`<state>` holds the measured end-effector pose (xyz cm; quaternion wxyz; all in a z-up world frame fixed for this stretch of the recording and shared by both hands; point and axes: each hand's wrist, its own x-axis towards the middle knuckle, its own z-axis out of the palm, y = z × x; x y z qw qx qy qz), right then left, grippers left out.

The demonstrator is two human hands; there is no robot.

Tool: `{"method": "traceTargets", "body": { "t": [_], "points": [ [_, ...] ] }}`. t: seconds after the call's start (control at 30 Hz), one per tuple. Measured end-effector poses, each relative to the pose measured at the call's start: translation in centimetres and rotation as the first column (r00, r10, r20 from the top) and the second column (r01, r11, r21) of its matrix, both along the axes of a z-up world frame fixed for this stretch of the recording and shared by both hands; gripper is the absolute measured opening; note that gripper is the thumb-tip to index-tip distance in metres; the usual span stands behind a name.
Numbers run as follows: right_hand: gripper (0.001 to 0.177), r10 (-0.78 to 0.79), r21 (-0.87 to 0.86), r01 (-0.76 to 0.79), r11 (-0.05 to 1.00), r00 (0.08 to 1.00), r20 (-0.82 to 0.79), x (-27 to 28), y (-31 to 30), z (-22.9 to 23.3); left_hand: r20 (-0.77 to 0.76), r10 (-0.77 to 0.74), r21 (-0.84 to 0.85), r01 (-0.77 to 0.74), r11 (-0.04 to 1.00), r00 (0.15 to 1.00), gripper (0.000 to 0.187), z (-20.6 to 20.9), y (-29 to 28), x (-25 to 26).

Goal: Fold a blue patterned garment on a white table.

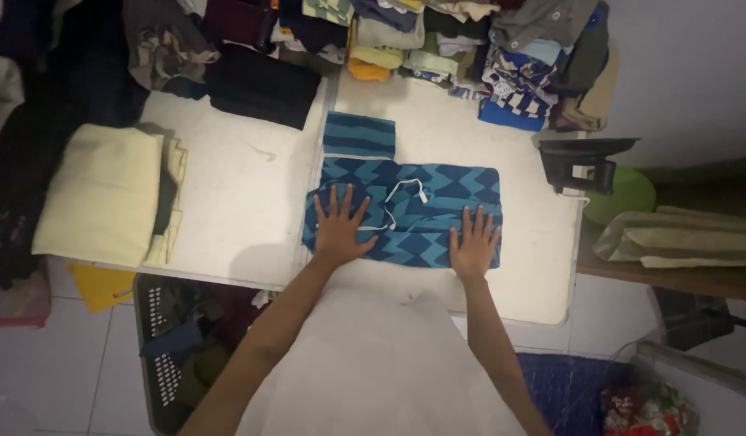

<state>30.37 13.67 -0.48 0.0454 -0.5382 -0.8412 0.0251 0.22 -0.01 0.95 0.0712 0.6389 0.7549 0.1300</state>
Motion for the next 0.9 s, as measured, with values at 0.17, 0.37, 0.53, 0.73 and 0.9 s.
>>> {"method": "traceTargets", "body": {
  "t": [0.17,0.37,0.53,0.73,0.9],
  "points": [
    [0.065,-0.011,-0.011,0.011,1.0,1.0,0.014,-0.19,-0.09,0.45,0.017,0.005,-0.04,-0.005,0.999,1.0,0.092,0.28,0.12,-0.04],
    [0.064,-0.003,0.006,0.003,1.0,1.0,0.004,0.06,-0.02,0.03,-0.026,0.004,-0.136,-0.007,0.991,1.0,0.094,0.19,0.44,0.06],
    [0.064,-0.004,-0.005,0.004,1.0,1.0,0.009,-0.02,-0.07,0.47,-0.028,0.005,-0.159,-0.009,0.987,1.0,0.094,0.45,0.35,0.16],
    [0.063,0.006,0.021,-0.005,1.0,0.999,-0.041,-0.05,-0.1,0.59,-0.039,0.004,-0.161,-0.01,0.987,0.999,0.094,0.29,0.53,0.2],
    [0.062,0.007,0.036,-0.006,0.999,0.999,-0.047,0.01,-0.11,0.14,-0.014,0.013,-0.147,-0.015,0.989,1.0,0.093,0.61,0.24,0.1]
  ]
}}
